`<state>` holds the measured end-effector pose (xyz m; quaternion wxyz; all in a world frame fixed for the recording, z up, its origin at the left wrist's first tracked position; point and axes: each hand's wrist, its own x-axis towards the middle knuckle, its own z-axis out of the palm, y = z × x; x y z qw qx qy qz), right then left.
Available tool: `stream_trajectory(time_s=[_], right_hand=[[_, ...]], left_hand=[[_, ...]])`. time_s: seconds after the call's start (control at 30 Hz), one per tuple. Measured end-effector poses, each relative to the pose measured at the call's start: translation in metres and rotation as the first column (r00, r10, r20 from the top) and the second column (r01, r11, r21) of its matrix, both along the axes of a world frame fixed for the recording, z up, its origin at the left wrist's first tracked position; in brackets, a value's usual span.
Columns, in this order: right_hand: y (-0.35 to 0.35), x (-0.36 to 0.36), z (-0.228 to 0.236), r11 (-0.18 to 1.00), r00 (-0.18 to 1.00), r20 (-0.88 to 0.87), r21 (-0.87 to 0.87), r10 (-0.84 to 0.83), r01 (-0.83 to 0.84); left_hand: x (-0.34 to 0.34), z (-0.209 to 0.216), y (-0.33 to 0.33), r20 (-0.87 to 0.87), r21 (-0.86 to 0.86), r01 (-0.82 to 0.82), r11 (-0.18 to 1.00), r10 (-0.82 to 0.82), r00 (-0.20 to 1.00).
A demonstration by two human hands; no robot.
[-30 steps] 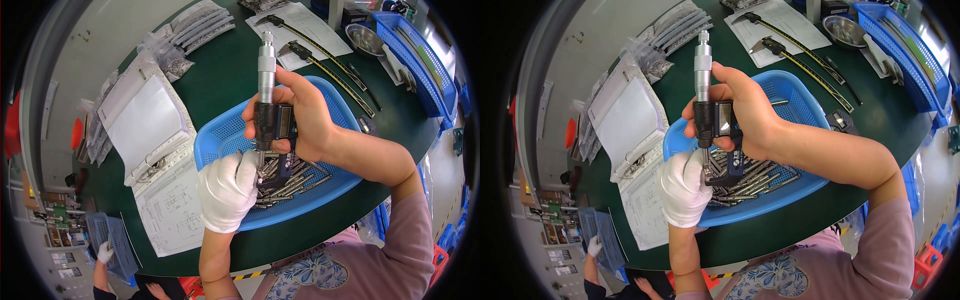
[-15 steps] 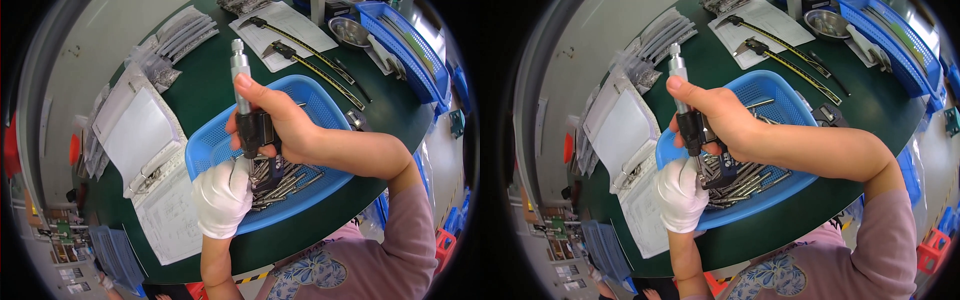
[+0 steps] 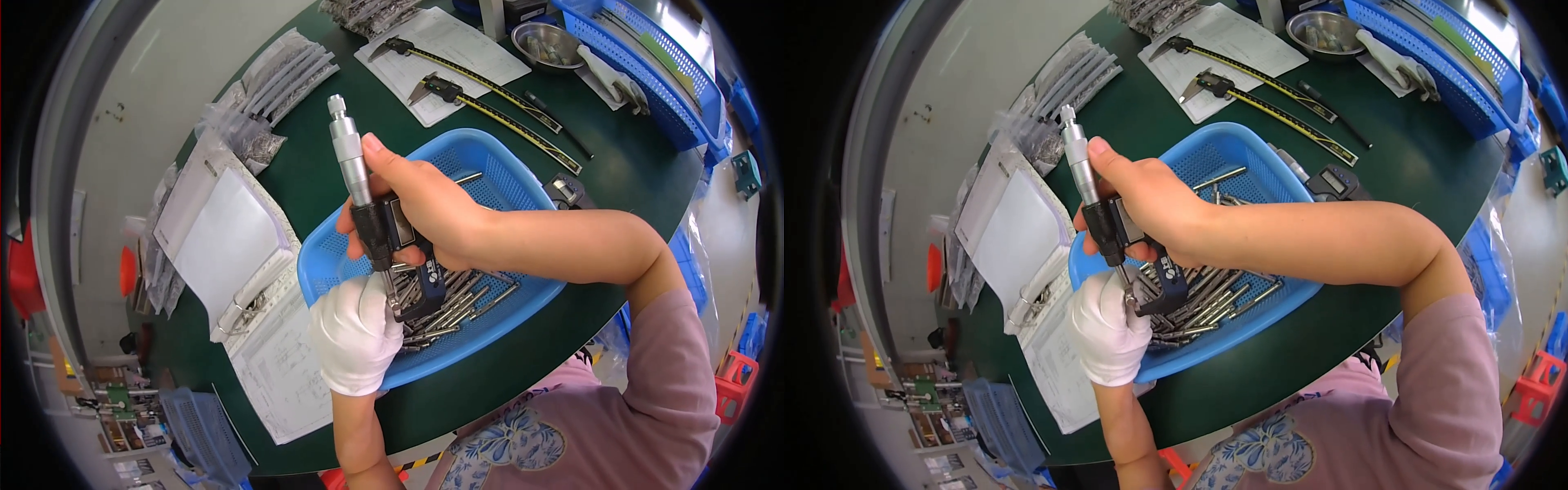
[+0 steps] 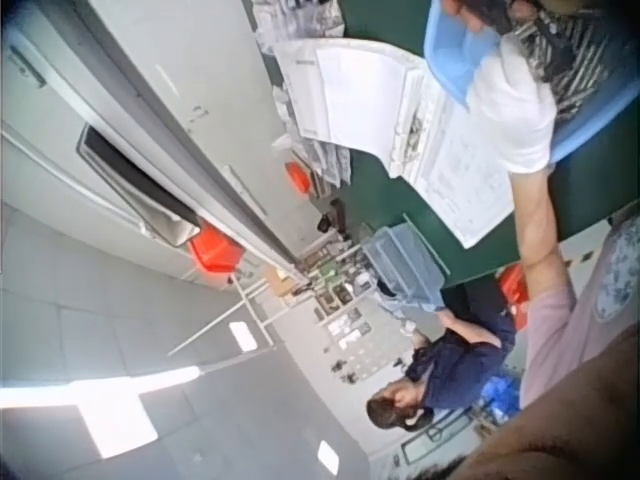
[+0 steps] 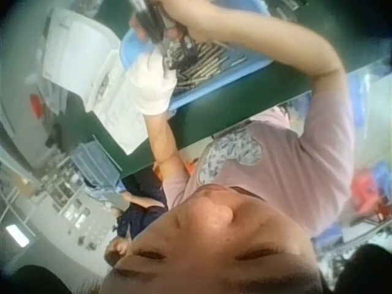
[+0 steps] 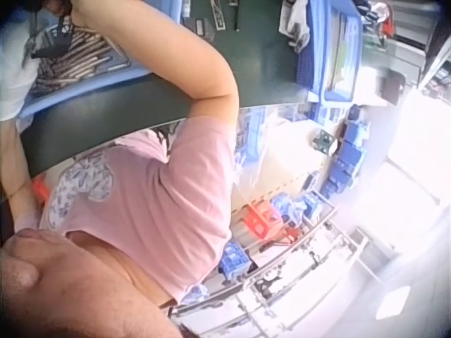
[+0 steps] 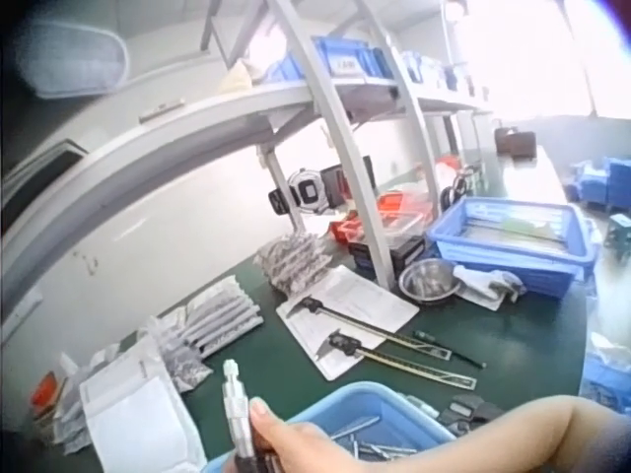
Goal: Measuring small metal components with a digital micrometer for quality control.
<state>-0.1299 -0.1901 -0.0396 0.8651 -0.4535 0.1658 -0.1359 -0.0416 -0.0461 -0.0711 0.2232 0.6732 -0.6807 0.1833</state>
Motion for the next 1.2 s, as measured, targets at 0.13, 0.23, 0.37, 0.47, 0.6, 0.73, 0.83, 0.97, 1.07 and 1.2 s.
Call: stream_trajectory(time_s=[0.13, 0.23, 0.37, 0.47, 0.6, 0.73, 0.83, 0.97, 1.07, 1.2], right_hand=[[-0.007, 0.001, 0.005, 0.996, 1.0, 0.02, 0.084, -0.009, 0.007], [-0.017, -0.002, 0.005, 0.987, 0.987, 0.036, 0.042, -0.157, 0.155], [-0.022, 0.0, 0.005, 0.96, 0.958, 0.065, 0.056, -0.279, 0.276], [-0.023, -0.002, 0.007, 0.952, 0.953, 0.067, 0.106, -0.296, 0.288], [-0.023, -0.002, 0.005, 0.955, 0.964, 0.031, 0.152, -0.263, 0.256], [-0.018, -0.003, 0.012, 0.957, 0.97, 0.013, 0.165, -0.242, 0.237], [-0.023, -0.003, 0.005, 0.957, 0.971, 0.012, 0.173, -0.239, 0.233], [-0.02, -0.002, 0.007, 0.965, 0.976, 0.004, 0.147, -0.219, 0.216], [-0.02, 0.0, 0.004, 0.963, 0.976, -0.008, 0.16, -0.216, 0.215], [-0.02, 0.001, 0.004, 0.971, 0.98, -0.012, 0.134, -0.197, 0.197]], left_hand=[[0.006, -0.002, 0.001, -0.076, -0.069, -0.094, 0.993, 0.089, 0.993], [0.006, -0.002, -0.003, -0.039, -0.019, -0.169, 0.985, 0.168, 0.985], [-0.007, 0.002, -0.005, 0.07, 0.337, -0.099, 0.936, 0.079, 0.994], [-0.009, 0.003, -0.006, 0.048, 0.443, -0.027, 0.896, 0.006, 0.999], [0.006, 0.006, -0.011, -0.018, 0.529, -0.092, 0.843, 0.119, 0.993], [0.03, 0.003, -0.022, 0.006, 0.603, -0.235, 0.762, 0.291, 0.957], [0.031, -0.002, -0.042, 0.032, 0.689, -0.214, 0.692, 0.267, 0.963], [0.036, -0.013, -0.055, 0.178, 0.693, -0.252, 0.675, 0.179, 0.968], [0.037, -0.014, -0.052, 0.178, 0.714, -0.277, 0.643, 0.215, 0.96], [0.039, -0.009, -0.043, 0.227, 0.656, -0.357, 0.665, 0.277, 0.933]])
